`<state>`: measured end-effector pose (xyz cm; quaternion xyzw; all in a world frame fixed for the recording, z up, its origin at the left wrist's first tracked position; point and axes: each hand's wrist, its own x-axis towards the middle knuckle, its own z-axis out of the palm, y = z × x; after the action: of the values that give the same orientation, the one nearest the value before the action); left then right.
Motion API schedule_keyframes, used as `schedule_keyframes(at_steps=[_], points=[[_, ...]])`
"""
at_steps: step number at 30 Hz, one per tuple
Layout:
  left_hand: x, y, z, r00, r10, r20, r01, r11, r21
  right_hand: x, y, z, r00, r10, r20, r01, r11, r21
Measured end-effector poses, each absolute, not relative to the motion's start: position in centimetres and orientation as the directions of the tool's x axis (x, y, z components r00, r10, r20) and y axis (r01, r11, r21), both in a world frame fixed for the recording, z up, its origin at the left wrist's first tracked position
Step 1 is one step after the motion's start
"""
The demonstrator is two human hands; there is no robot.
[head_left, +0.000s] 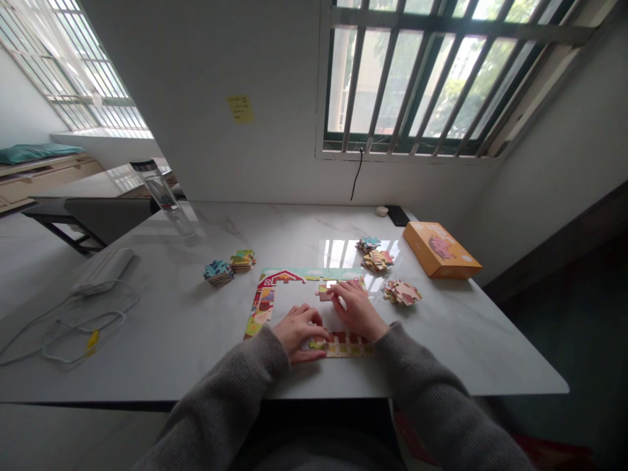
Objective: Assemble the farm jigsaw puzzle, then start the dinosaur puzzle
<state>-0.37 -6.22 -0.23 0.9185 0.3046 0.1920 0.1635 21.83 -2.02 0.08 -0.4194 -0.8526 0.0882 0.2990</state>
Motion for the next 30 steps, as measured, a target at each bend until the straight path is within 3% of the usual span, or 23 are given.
schedule_keyframes(at_steps=[6, 13, 17, 23, 30], points=[[-1.1, -5.6, 0.6, 0.556, 0.725, 0.406, 0.608, -0.688, 0.395, 22.6, -1.3, -0.5, -0.497, 0.779, 0.381, 0.754, 0.606, -0.255], [-1.6, -4.7, -0.5, 0.453, 0.806, 0.381, 0.748, -0.576, 0.329, 22.4, -1.2, -0.2, -0.553, 0.792, 0.259, 0.724, 0.611, -0.321], [-1.9, -4.3, -1.2, 0.508, 0.782, 0.362, 0.717, -0.616, 0.325, 22.2, -1.6, 0.2, -0.609, 0.761, 0.224, 0.643, 0.639, -0.422], [-2.0, -4.0, -1.3, 0.562, 0.745, 0.36, 0.669, -0.665, 0.332, 21.3, -2.0, 0.6, -0.55, 0.772, 0.319, 0.44, 0.593, -0.675], [-1.6, -4.5, -0.4, 0.55, 0.698, 0.458, 0.631, -0.707, 0.32, 21.0, -1.9, 0.5, -0.497, 0.804, 0.326, 0.183, 0.464, -0.867]])
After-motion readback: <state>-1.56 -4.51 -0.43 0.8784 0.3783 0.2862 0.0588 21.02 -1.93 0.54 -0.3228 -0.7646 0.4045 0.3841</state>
